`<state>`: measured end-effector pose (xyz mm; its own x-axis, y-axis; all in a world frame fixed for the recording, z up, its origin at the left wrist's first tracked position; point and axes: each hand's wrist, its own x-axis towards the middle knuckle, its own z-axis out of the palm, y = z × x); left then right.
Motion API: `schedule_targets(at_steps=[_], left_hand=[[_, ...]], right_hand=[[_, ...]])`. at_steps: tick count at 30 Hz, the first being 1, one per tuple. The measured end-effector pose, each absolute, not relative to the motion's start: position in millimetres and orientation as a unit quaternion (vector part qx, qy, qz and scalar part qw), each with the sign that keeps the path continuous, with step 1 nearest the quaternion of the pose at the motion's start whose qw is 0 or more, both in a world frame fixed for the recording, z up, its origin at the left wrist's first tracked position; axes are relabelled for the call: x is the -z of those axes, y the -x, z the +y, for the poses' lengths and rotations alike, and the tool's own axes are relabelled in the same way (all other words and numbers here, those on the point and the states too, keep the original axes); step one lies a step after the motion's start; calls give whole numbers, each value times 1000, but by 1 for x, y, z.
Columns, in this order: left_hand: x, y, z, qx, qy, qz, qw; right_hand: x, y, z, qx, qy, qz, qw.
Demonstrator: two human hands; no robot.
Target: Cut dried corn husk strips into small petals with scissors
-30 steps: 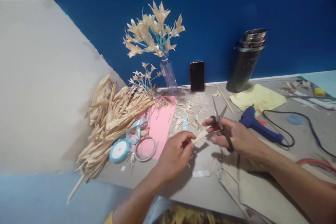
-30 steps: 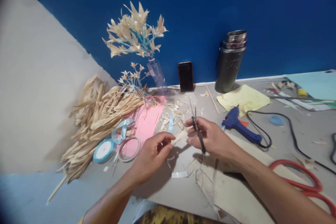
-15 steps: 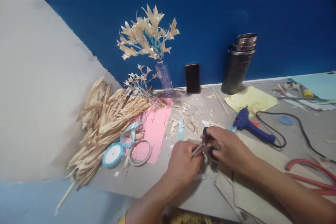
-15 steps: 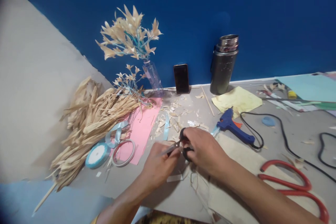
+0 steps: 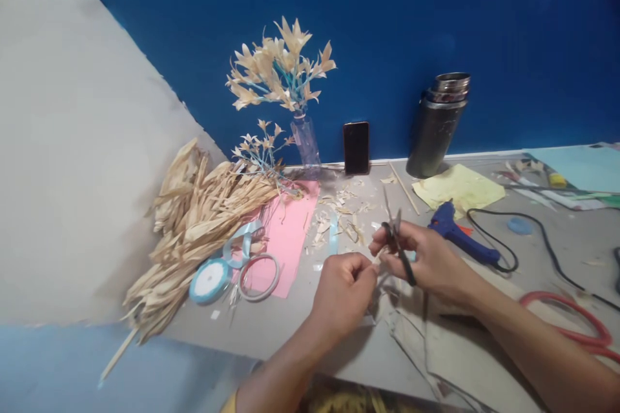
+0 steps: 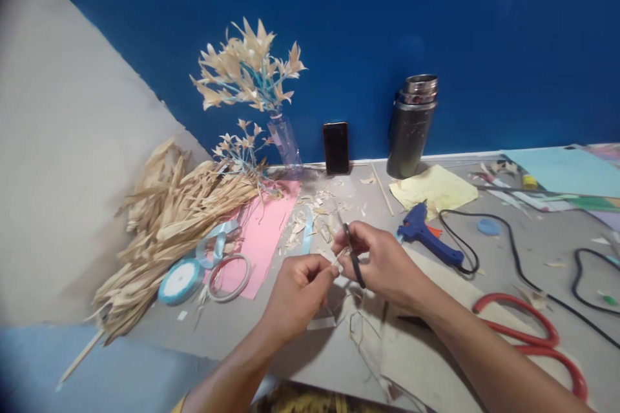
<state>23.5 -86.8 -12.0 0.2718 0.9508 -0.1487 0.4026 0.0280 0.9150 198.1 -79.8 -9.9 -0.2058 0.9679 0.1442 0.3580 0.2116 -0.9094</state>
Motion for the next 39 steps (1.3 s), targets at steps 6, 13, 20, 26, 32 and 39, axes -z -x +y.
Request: schedule_targets(at_steps=[6,13,20,26,32,39], left_hand=[[12,-23,-85,-288,-685,486,461],[9,-20,-82,-263,-572,533,565],[11,-14,-84,-303,-523,528,597],[12,1,-75,-343,-605,523,492],[4,57,-56,-187,-714,641,209],[22,56,-82,-99,-747,635,173]], right_hand=[[18,-191,-84,-168,530,-778,294],[14,-221,-65,-126,633,-670,368],[8,-211,-71,-461,557,-528,446],[16,-200,-72,-465,570,-553,392],[17,-205,-69,-384,608,-592,364],[21,-209,-67,-342,612,-623,347]])
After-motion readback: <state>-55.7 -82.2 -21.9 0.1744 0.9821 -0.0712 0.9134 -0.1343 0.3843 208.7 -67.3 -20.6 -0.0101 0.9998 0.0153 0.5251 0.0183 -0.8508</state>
